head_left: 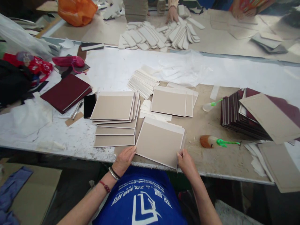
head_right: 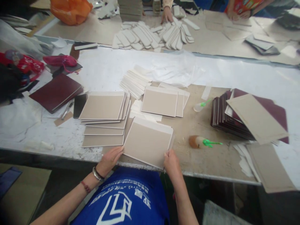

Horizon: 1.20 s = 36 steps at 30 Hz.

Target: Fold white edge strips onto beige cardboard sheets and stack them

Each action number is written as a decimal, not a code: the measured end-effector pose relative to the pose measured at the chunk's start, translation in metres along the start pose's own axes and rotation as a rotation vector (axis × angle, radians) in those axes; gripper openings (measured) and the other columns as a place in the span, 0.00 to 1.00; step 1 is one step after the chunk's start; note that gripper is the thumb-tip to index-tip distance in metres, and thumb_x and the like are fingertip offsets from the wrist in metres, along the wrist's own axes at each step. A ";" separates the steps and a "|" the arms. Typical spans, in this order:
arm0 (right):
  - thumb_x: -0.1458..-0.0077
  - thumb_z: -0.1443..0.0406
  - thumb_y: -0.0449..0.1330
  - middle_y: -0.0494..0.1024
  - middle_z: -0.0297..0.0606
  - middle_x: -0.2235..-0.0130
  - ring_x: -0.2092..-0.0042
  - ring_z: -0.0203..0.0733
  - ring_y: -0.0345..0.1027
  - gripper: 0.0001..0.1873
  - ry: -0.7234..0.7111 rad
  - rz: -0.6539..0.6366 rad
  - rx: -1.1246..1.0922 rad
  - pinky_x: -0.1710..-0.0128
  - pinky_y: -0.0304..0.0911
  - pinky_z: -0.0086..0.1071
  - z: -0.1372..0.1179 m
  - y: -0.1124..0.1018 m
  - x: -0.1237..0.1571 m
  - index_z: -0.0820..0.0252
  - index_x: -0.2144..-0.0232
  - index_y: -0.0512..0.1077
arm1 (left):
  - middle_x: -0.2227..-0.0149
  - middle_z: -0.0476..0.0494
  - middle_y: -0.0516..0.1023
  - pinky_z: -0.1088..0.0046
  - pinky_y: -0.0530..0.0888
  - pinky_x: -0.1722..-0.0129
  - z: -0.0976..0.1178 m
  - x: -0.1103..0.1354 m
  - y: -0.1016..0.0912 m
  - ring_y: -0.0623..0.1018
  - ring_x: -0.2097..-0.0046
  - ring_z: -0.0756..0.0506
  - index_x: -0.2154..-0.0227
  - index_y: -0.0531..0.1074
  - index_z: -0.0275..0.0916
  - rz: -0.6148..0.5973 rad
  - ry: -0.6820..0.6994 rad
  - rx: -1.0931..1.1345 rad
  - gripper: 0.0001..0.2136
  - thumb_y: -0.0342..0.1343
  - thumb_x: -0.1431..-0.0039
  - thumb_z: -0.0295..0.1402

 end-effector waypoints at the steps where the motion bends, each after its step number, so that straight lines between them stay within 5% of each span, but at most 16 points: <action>1: 0.48 0.67 0.48 0.65 0.33 0.77 0.74 0.35 0.57 0.06 0.002 0.001 0.001 0.74 0.49 0.26 0.000 0.000 0.001 0.58 0.77 0.59 | 0.62 0.43 0.76 0.69 0.75 0.57 -0.001 0.001 0.001 0.74 0.59 0.48 0.58 0.68 0.36 -0.003 0.015 -0.003 0.12 0.43 0.39 0.30; 20: 0.48 0.67 0.48 0.67 0.35 0.75 0.72 0.36 0.58 0.06 0.031 0.003 -0.018 0.72 0.50 0.26 -0.004 -0.003 0.005 0.59 0.75 0.60 | 0.58 0.40 0.75 0.66 0.75 0.57 -0.007 0.009 0.006 0.73 0.56 0.45 0.58 0.69 0.36 -0.062 0.206 -0.131 0.15 0.38 0.38 0.28; 36: 0.47 0.68 0.47 0.66 0.35 0.74 0.71 0.36 0.58 0.05 0.061 -0.016 0.033 0.72 0.49 0.26 -0.007 -0.001 0.006 0.59 0.74 0.59 | 0.62 0.40 0.75 0.68 0.74 0.58 0.002 0.003 0.004 0.73 0.58 0.45 0.58 0.67 0.33 0.033 0.141 -0.105 0.11 0.43 0.40 0.29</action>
Point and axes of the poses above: each hand's wrist, its own x-axis away from the middle knuckle, its own y-axis out of the palm, z = x × y, the point moved 3 cm from there along -x, towards the middle knuckle
